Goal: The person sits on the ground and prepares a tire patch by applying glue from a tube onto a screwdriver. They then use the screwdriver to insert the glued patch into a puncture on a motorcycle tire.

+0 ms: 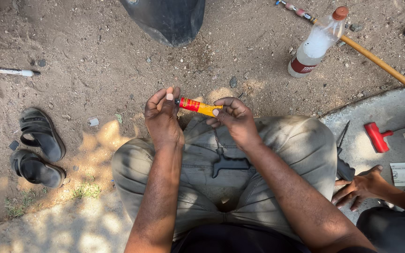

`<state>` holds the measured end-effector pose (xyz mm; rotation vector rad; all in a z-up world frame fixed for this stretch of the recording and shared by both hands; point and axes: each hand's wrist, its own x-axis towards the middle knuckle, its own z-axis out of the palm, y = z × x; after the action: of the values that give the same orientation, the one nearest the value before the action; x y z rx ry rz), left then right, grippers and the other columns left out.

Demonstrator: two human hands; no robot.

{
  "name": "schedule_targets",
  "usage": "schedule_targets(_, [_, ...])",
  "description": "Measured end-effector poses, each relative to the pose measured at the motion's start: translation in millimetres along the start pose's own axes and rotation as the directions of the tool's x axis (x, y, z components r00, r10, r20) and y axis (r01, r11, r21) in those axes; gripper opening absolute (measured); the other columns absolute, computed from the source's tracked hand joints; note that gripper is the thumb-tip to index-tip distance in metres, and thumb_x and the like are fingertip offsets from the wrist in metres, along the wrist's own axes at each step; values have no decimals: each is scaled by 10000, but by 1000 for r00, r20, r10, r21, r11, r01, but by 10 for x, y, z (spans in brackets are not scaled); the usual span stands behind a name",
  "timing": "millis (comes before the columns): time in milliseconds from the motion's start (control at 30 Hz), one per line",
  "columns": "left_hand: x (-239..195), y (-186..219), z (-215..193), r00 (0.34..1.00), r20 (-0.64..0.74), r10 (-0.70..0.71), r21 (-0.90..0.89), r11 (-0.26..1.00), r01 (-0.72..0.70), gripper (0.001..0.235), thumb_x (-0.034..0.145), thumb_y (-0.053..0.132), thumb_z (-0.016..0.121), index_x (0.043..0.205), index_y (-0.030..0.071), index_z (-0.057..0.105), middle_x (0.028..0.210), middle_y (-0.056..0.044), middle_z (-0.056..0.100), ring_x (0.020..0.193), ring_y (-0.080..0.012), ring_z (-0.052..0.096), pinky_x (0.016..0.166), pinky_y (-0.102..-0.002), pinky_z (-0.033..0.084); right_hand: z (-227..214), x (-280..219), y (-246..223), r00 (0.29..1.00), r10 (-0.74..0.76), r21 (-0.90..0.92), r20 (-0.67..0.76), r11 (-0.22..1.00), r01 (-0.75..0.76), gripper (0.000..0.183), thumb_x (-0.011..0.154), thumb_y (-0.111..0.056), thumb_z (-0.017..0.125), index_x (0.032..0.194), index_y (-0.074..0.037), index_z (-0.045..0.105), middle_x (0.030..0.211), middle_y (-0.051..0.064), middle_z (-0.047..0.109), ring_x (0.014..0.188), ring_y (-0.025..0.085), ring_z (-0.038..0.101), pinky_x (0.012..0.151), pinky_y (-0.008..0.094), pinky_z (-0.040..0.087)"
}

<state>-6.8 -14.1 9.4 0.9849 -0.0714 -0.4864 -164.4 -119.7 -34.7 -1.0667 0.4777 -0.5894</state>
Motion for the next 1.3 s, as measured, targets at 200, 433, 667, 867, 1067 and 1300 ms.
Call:
schedule_targets(200, [39,4,148,999,-44,24,47,999,-22,206,995,2,614,1192,-5,553,1195,-190,695,1155,-310,699,971,-391,575,125,-92,46,983,-176,-163,-43,972,167,257,1002,11,660,1249,21,590,1055,112,724,931,157,739,781,269,595])
schedule_targets(433, [127,20,340,968,250,26,-155,988,13,260,1025,67,593,1249,-63,576,1272,-262,691,1242,-396,676,1144,-503,520,24,16,-6,997,-47,50,-67,997,50,255,1008,-8,630,1257,12,579,1051,100,721,909,153,742,734,250,568])
schedule_targets(667, [207,-112,688,952,298,-67,-66,994,91,287,1011,93,673,1281,34,595,1261,-176,710,1239,-328,672,1103,-531,520,-111,85,-266,992,87,265,-95,962,-59,276,996,-54,611,1260,2,556,1026,110,729,862,173,764,718,260,598])
schedule_targets(867, [340,-335,966,923,362,-132,-127,974,189,221,1082,94,702,1272,52,596,1107,-134,707,1161,-296,664,1137,-576,510,-278,123,-534,983,38,223,-181,975,3,256,1015,-56,610,1255,20,562,986,115,724,852,181,761,727,278,611])
schedule_targets(1067, [340,-458,1253,907,367,-205,-73,966,248,379,930,165,712,1264,31,594,1079,-184,732,1132,-342,696,1120,-553,525,-537,148,-649,942,151,361,-300,932,-34,262,965,-24,644,1216,46,613,967,136,740,826,214,767,741,311,609])
schedule_targets(1300, [507,-564,1415,874,416,-252,-103,942,320,381,972,-27,712,1321,23,570,1086,-135,717,1095,-294,694,1064,-542,533,-582,162,-756,931,194,448,-310,893,-37,279,952,-38,654,1210,61,618,962,157,750,828,254,764,784,365,616])
